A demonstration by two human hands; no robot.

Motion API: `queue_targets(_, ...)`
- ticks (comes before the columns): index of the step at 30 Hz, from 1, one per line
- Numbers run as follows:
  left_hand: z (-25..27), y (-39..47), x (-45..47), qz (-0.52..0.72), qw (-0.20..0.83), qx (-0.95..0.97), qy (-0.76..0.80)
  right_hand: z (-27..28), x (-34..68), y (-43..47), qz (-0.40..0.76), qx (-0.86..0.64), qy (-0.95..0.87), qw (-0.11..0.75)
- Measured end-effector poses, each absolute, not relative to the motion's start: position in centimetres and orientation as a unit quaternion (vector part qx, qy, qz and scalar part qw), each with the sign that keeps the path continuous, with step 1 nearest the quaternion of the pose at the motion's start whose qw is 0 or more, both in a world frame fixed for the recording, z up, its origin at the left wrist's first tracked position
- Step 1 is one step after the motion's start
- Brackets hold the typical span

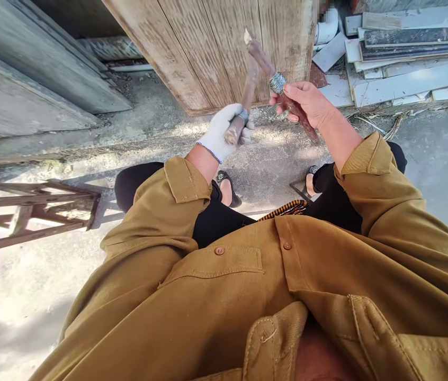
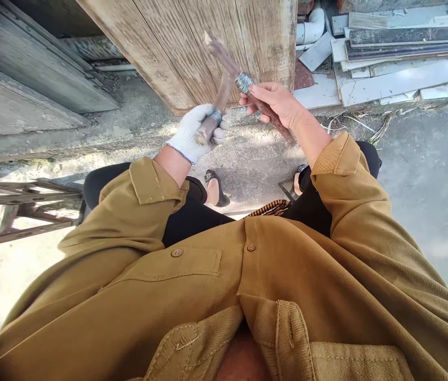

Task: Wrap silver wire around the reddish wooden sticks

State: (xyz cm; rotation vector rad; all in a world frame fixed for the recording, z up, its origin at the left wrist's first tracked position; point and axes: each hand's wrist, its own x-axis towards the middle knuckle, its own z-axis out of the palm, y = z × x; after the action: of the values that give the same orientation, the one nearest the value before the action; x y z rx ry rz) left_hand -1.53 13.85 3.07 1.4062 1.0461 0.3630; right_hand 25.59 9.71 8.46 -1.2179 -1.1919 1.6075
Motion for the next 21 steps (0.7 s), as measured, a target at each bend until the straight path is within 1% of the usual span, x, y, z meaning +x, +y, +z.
queue_targets(2, 2.6, 14.1, -1.8, 0.183, 0.679, 0.541, 0.460, 9.0, 25.4, 9.5, 0.643, -0.461, -0.480, 0.380)
queue_targets(4, 2.2, 14.2, -1.8, 0.223, 0.677, 0.517, 0.474, 9.4, 25.1, 9.3, 0.648, -0.447, -0.483, 0.383)
queue_targets(8, 2.0, 14.0, -1.2, 0.292, 0.595, 0.555, 0.502, 10.1, 24.4, 9.2, 0.642, -0.439, -0.493, 0.389)
queue_targets(11, 2.6, 13.5, -0.2, 0.316, 0.542, 0.600, 0.497, 10.3, 23.6, 9.2, 0.628, -0.486, -0.492, 0.356)
queue_targets(13, 2.7, 13.0, 0.7, 0.312, 0.526, 0.630, 0.478, 10.2, 23.1, 9.1, 0.623, -0.529, -0.483, 0.315)
queue_targets(16, 1.8, 12.5, 2.2, 0.263, 0.557, 0.666, 0.420, 10.0, 22.7, 9.0, 0.635, -0.545, -0.471, 0.278)
queue_targets(18, 0.4, 12.4, 3.2, 0.223, 0.589, 0.679, 0.378, 10.0, 22.6, 8.9, 0.646, -0.528, -0.468, 0.290)
queue_targets(21, -2.0, 12.5, 4.1, 0.244, 0.580, 0.711, 0.316, 10.4, 22.6, 8.6, 0.651, -0.504, -0.455, 0.340)
